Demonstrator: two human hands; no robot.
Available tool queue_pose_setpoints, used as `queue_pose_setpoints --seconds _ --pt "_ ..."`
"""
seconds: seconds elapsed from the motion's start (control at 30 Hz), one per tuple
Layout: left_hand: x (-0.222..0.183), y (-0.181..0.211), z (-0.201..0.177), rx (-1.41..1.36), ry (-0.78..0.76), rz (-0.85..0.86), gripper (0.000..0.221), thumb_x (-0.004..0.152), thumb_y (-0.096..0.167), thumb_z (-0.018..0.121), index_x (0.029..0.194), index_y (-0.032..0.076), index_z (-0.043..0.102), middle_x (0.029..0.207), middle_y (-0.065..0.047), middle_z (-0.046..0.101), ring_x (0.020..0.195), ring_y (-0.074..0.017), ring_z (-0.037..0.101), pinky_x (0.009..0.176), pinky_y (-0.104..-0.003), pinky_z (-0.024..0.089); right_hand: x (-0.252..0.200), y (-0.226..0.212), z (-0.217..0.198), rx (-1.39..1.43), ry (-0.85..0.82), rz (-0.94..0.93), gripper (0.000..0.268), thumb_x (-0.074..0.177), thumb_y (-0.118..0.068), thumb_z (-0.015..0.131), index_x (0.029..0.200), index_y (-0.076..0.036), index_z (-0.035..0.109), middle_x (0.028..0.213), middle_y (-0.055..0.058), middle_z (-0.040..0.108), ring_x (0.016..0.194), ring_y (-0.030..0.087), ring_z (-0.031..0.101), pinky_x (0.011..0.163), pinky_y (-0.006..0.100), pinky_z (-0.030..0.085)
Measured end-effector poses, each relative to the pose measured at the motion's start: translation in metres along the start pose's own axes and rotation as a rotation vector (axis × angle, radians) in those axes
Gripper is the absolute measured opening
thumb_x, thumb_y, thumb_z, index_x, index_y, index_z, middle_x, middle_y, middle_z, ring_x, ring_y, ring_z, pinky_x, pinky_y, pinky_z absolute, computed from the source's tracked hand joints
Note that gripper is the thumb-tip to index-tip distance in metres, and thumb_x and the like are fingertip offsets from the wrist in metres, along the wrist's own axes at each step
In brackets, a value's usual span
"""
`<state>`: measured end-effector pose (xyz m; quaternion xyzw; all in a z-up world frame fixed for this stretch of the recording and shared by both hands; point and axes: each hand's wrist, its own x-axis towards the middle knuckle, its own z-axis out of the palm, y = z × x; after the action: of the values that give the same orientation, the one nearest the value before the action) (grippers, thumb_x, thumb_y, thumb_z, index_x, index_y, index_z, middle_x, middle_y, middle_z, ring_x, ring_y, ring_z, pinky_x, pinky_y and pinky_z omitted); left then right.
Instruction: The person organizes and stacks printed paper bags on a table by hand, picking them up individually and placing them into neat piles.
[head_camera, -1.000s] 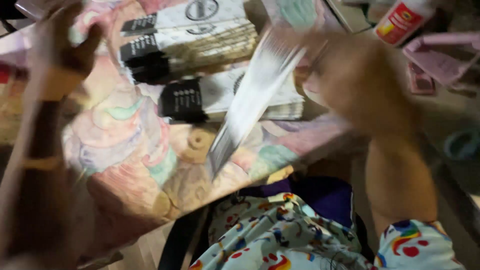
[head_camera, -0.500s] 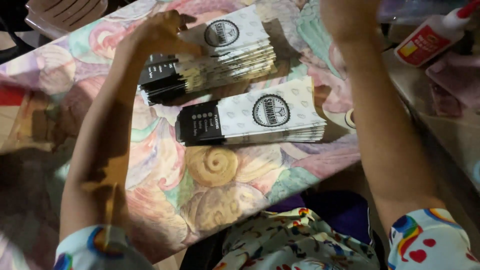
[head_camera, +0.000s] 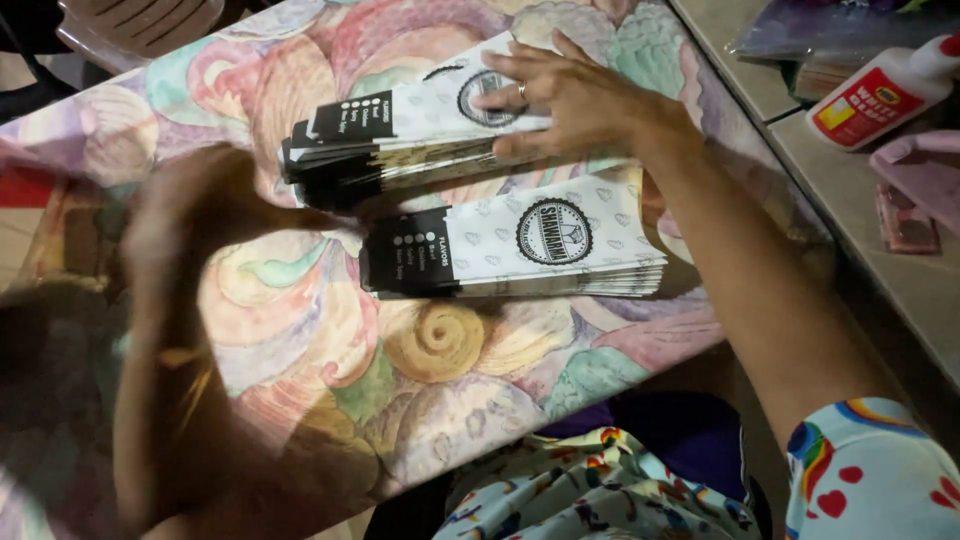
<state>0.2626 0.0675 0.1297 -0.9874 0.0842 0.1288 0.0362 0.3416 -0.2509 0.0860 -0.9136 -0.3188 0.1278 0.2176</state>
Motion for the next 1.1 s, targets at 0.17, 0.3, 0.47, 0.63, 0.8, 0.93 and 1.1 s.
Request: queue_pose_setpoints --seconds 0.17,0.3,0.47,0.63,0.8,0.93,1.1 --pt "0.005 -0.022 -0.012 -0.1 0.114 -0.1 0.146 0.055 0.071 0.084 0.16 -0.006 0.018 0.166 -0.025 0.023 0.152 -0.04 0.021 0.118 -0.054 0.022 0.036 0.007 -0.009 -0.024 0.0 -0.061 0.12 0.066 -0.051 0.088 0.164 -0.034 0.02 0.173 0.006 -0.001 0.154 0.046 0.0 0.116 0.077 0.008" --pt "0.066 0.015 -0.02 -0.155 -0.026 0.19 0.144 0.059 0.059 0.09 0.161 0.0 0.006 0.171 -0.019 0.006 0.156 -0.0351 0.007 0.124 -0.055 0.01 0.077 0.004 -0.002 -0.249 -0.236 0.04 0.152 0.05 -0.058 0.09 0.164 -0.035 -0.007 0.172 0.008 -0.016 0.158 0.028 -0.018 0.12 0.06 -0.017" --pt "0.102 0.04 -0.026 -0.066 -0.307 0.012 0.146 0.063 0.048 0.094 0.166 0.009 -0.002 0.157 -0.021 0.041 0.139 -0.037 0.048 0.103 -0.049 0.049 0.112 0.08 0.041 -0.25 -0.032 -0.236 0.129 0.059 -0.086 0.064 0.166 -0.032 0.015 0.174 0.004 -0.005 0.159 0.031 -0.011 0.114 0.068 -0.02" --pt "0.101 0.035 -0.019 -0.091 -0.222 0.075 0.116 0.069 0.038 0.095 0.16 0.002 0.032 0.126 -0.02 0.068 0.112 -0.0345 0.066 0.093 -0.044 0.054 0.088 0.002 0.004 -0.372 -0.302 0.112 0.155 0.046 -0.053 0.098 0.165 -0.034 0.0 0.173 0.015 -0.005 0.159 0.035 -0.009 0.118 0.066 -0.017" --pt "0.101 0.034 -0.003 -0.129 -0.266 0.085 0.151 0.056 0.039 0.099 0.164 0.009 -0.003 0.166 -0.016 0.027 0.151 -0.0372 0.029 0.119 -0.053 0.031 0.084 -0.012 0.011 -0.35 -0.359 0.197 0.162 0.051 -0.047 0.098 0.161 -0.04 -0.021 0.169 0.008 -0.028 0.158 0.032 -0.022 0.12 0.064 -0.018" --pt "0.1 0.035 0.01 -0.138 -0.173 0.125 0.144 0.062 0.033 0.098 0.165 0.009 0.001 0.153 -0.026 0.043 0.139 -0.0448 0.044 0.109 -0.059 0.041 0.09 -0.004 0.019 -0.372 -0.346 0.162 0.155 0.06 -0.031 0.099 0.163 -0.038 -0.016 0.168 0.019 -0.025 0.161 0.035 -0.014 0.122 0.061 -0.016" --pt "0.099 0.039 0.018 -0.185 -0.234 0.103 0.155 0.054 0.033 0.1 0.163 0.009 -0.008 0.164 -0.025 0.023 0.146 -0.0485 0.03 0.117 -0.066 0.03 0.092 0.005 0.025 -0.393 -0.349 0.163 0.162 0.053 -0.043 0.1 0.161 -0.038 -0.02 0.168 0.017 -0.026 0.159 0.032 -0.019 0.117 0.066 -0.019"
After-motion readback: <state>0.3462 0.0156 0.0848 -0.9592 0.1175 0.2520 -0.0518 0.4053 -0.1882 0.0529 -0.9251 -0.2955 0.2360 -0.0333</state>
